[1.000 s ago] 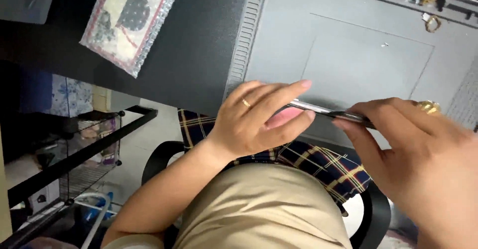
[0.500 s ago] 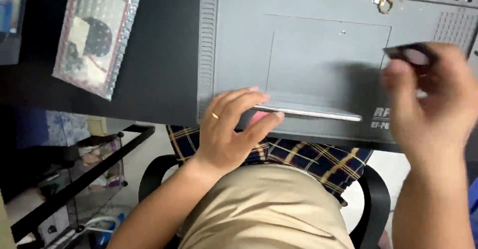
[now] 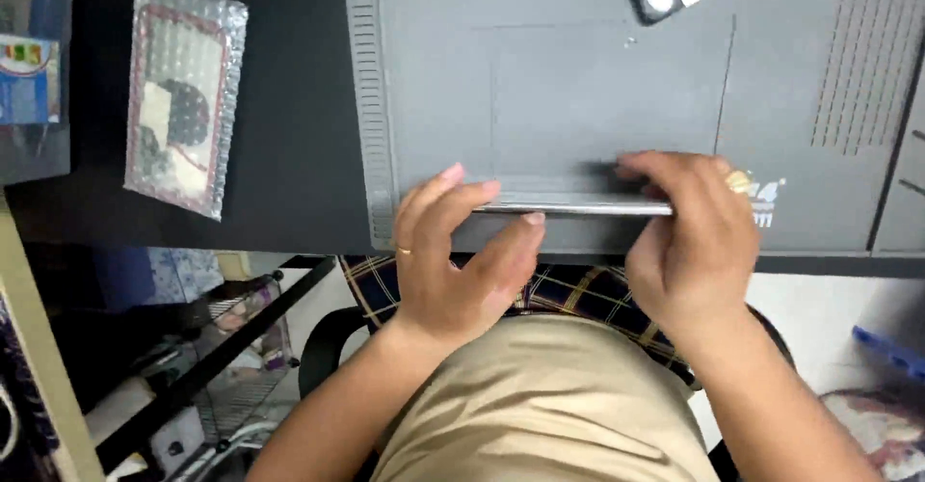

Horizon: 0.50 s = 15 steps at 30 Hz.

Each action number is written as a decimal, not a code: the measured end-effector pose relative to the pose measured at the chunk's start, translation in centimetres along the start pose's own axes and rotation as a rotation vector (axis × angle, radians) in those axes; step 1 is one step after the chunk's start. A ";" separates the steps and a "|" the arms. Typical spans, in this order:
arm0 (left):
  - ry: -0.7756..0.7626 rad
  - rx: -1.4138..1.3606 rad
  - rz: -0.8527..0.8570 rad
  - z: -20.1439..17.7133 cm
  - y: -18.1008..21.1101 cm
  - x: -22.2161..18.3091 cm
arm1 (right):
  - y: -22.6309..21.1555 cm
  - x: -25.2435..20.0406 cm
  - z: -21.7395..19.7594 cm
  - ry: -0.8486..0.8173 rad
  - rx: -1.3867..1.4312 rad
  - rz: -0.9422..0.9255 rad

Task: The person is unscrewing the bottom screws of a smartphone and prying the screen open to access the internal components.

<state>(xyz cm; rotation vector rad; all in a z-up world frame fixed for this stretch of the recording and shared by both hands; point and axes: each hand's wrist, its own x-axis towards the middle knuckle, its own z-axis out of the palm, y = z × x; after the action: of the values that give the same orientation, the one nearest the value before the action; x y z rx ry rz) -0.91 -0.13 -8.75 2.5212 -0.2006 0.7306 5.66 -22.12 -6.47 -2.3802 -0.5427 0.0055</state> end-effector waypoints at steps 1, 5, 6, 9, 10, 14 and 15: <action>-0.007 -0.003 0.006 0.2 0.4 0.1 | 0.1 -0.1 0.1 0.004 0.002 0.009; 0.012 0.093 -0.017 0.8 2.0 0.9 | 0.6 -0.4 0.5 0.004 0.024 -0.013; 0.019 0.096 -0.010 0.9 2.2 1.2 | 0.7 -0.4 0.7 0.013 0.027 -0.018; 0.004 0.087 0.001 1.2 2.5 1.3 | 1.1 -0.4 1.0 0.040 0.050 -0.057; 0.002 0.087 0.003 1.2 2.7 1.5 | 1.2 -0.4 1.0 0.042 0.052 -0.055; 0.017 0.083 0.011 1.2 3.7 1.9 | 1.4 -0.6 1.1 0.055 0.051 -0.084; 0.016 0.080 0.008 1.2 3.9 2.0 | 1.4 -0.5 1.2 0.068 0.053 -0.106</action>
<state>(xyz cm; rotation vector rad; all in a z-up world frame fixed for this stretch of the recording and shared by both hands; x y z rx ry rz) 0.31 -4.10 -6.88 2.5902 -0.1798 0.7759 5.56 -22.54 -8.33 -2.2883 -0.6285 -0.1062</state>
